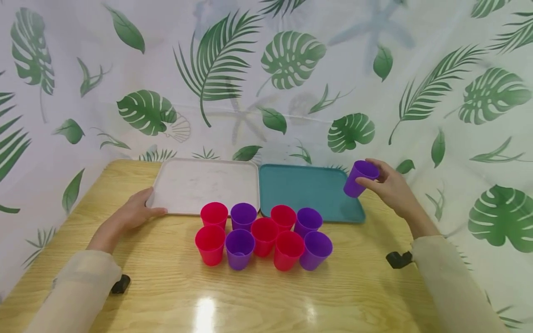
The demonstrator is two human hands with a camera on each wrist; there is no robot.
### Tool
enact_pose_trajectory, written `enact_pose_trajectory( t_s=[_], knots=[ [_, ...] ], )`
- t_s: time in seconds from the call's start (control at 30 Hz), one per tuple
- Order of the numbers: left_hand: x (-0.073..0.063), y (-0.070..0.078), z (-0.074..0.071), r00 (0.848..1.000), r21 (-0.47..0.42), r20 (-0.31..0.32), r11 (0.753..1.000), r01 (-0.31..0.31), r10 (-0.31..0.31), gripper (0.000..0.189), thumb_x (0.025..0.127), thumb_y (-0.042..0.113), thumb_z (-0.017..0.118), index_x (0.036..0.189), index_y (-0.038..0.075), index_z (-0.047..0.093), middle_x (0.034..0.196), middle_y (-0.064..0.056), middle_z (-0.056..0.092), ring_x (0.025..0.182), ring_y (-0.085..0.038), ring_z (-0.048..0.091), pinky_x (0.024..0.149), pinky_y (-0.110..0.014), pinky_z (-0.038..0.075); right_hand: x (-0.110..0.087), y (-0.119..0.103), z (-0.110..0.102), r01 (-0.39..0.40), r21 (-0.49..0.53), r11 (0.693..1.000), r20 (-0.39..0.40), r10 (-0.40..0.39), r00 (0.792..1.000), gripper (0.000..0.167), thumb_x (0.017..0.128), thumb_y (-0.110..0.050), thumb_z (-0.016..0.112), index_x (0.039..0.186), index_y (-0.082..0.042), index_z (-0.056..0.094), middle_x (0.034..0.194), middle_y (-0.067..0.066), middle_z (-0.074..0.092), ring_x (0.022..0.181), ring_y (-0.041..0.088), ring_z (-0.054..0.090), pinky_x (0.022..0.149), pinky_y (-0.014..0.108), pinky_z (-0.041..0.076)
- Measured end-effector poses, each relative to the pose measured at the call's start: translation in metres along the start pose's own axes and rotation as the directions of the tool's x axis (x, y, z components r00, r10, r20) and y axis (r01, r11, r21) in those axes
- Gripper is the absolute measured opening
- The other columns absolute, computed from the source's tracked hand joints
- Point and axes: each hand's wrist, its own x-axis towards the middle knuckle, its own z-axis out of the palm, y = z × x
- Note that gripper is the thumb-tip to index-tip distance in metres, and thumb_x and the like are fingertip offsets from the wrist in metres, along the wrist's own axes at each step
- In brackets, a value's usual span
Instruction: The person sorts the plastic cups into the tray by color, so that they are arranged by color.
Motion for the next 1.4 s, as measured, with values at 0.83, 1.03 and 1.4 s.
enact_pose_trajectory(
  t_s=[0.83, 1.03, 1.4],
  knots=[
    [-0.002, 0.001, 0.001, 0.999, 0.019, 0.0, 0.999, -0.038, 0.038, 0.094, 0.1, 0.026, 0.07, 0.155, -0.02, 0.008, 0.158, -0.046, 0.011, 0.148, -0.061, 0.009, 0.121, -0.067, 0.011, 0.069, 0.026, 0.04, -0.067, 0.198, 0.978, -0.057, 0.08, 0.995, 0.072, 0.099, -0.02, 0.072, 0.156, 0.004, 0.034, 0.141, 0.028, 0.053, 0.105, 0.009, 0.056, 0.085, 0.011, 0.048],
    [-0.003, 0.0, -0.001, 1.0, 0.018, -0.006, 0.999, -0.026, 0.026, 0.096, 0.1, 0.028, 0.07, 0.156, -0.018, 0.008, 0.158, -0.045, 0.01, 0.148, -0.06, 0.009, 0.12, -0.068, 0.011, 0.077, 0.025, 0.047, -0.083, 0.246, 0.966, -0.088, 0.107, 0.99, 0.075, 0.098, -0.019, 0.073, 0.157, 0.004, 0.032, 0.144, 0.028, 0.051, 0.112, 0.014, 0.056, 0.087, 0.011, 0.05],
    [-0.005, 0.005, 0.001, 1.0, 0.005, -0.002, 1.0, -0.019, 0.019, 0.095, 0.1, 0.026, 0.07, 0.156, -0.019, 0.008, 0.158, -0.045, 0.01, 0.148, -0.06, 0.008, 0.12, -0.068, 0.011, 0.088, 0.046, 0.052, -0.141, 0.227, 0.964, -0.142, 0.176, 0.974, 0.078, 0.098, -0.021, 0.074, 0.157, 0.005, 0.03, 0.148, 0.029, 0.048, 0.128, 0.031, 0.052, 0.097, 0.021, 0.051]
  ],
)
